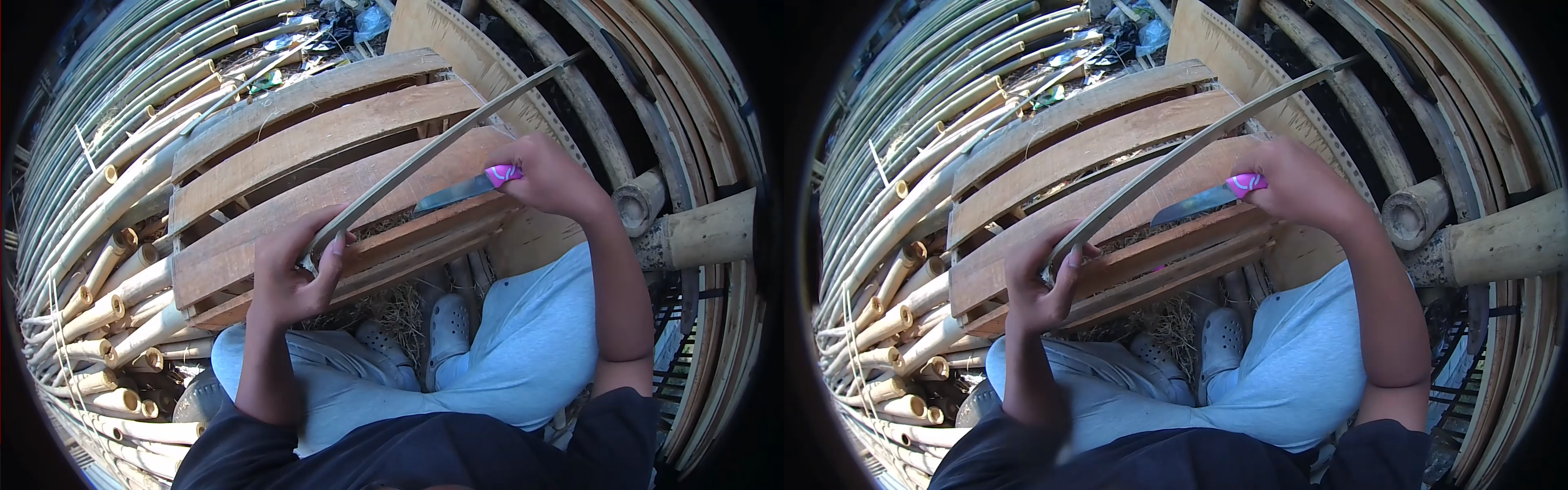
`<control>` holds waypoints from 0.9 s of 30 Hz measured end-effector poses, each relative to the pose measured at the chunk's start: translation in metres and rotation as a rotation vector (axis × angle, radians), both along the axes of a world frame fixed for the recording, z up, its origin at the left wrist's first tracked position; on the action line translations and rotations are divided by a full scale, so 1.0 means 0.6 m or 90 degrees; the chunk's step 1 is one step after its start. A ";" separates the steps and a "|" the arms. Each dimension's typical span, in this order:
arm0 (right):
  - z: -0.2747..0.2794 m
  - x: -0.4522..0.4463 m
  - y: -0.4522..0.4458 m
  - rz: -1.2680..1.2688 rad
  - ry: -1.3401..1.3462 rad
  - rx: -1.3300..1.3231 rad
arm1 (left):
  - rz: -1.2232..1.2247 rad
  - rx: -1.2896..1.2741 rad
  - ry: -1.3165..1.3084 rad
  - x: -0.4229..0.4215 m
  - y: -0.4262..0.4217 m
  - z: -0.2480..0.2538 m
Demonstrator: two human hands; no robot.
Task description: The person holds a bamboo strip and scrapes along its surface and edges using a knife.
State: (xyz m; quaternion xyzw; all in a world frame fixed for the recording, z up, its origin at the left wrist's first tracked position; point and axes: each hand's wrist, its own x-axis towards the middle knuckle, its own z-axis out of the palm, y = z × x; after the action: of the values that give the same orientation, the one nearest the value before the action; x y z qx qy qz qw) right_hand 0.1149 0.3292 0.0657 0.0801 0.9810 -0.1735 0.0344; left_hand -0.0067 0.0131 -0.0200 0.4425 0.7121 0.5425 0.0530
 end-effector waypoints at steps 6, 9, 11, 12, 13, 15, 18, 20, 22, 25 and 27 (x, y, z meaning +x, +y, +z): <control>-0.003 0.004 0.019 0.078 0.048 0.074 | -0.004 -0.002 -0.009 0.001 0.002 0.000; 0.001 0.006 0.026 0.079 0.036 0.064 | -0.003 -0.001 -0.001 0.000 0.001 0.000; 0.011 0.010 0.030 0.079 0.033 0.060 | -0.002 0.000 0.003 0.001 0.002 0.000; 0.015 0.013 0.034 0.053 0.032 0.061 | -0.001 -0.004 -0.002 0.001 0.002 0.001; 0.020 0.015 0.037 0.027 0.030 0.061 | 0.001 -0.008 -0.007 0.002 0.002 0.002; 0.038 0.014 0.040 -0.024 -0.002 0.009 | 0.005 -0.014 -0.023 0.007 0.003 0.008; 0.033 0.018 0.052 -0.043 -0.018 -0.044 | 0.008 -0.018 -0.039 0.009 0.004 0.008; 0.016 0.017 0.056 -0.012 -0.001 -0.046 | 0.005 -0.015 -0.037 0.008 0.004 0.008; 0.003 0.010 0.045 0.129 0.087 -0.076 | 0.005 -0.012 -0.039 0.009 0.005 0.008; 0.025 0.002 0.005 0.119 -0.029 -0.175 | 0.004 -0.010 -0.031 0.008 0.005 0.007; 0.011 0.000 -0.003 0.111 -0.055 -0.149 | 0.003 -0.008 -0.037 0.009 0.005 0.007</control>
State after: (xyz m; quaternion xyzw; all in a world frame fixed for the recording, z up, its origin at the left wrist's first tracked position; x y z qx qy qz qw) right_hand 0.1152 0.3276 0.0724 -0.0028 0.9550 -0.2790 0.1008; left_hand -0.0012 0.0162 -0.0158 0.4242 0.7150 0.5507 0.0754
